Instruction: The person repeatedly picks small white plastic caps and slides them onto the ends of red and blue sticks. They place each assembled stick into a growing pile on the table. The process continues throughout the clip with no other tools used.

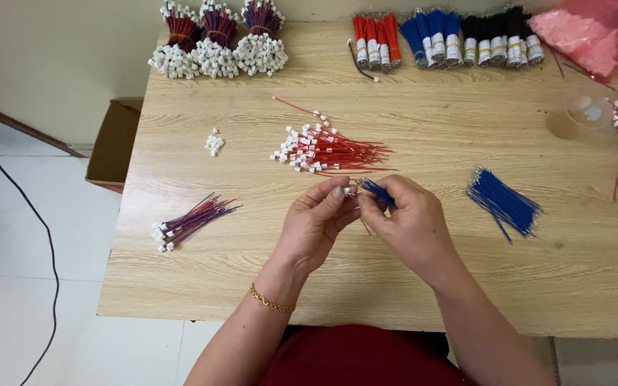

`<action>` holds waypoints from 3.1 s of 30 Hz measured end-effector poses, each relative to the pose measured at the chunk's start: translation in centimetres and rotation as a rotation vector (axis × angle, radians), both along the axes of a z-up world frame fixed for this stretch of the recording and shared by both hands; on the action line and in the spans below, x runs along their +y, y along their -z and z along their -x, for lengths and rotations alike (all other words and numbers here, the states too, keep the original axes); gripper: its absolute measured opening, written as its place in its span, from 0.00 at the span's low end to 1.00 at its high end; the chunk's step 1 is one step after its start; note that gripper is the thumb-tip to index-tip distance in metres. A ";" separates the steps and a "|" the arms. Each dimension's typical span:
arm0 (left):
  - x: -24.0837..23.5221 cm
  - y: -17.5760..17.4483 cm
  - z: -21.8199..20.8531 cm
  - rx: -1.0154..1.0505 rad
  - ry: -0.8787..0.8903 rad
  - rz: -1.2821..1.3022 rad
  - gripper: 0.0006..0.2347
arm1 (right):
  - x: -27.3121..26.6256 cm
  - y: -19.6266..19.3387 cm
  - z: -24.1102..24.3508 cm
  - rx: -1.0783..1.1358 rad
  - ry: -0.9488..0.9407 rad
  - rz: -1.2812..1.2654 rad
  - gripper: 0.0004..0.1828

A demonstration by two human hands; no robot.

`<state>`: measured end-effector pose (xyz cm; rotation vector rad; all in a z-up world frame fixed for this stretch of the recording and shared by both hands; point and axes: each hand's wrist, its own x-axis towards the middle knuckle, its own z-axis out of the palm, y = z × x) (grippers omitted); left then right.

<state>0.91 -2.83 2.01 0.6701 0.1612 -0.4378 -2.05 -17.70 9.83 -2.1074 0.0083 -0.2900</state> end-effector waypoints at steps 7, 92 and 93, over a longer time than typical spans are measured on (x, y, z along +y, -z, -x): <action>-0.2 0.3 0.0 -0.033 -0.011 -0.040 0.10 | 0.4 0.5 0.0 -0.059 0.048 0.067 0.05; 2.1 2.5 1.2 -0.026 -0.009 -0.082 0.09 | 0.8 2.8 0.3 0.052 -0.074 0.037 0.05; 2.1 2.6 1.2 -0.043 -0.016 -0.114 0.09 | 0.8 2.9 0.2 0.053 -0.070 0.092 0.05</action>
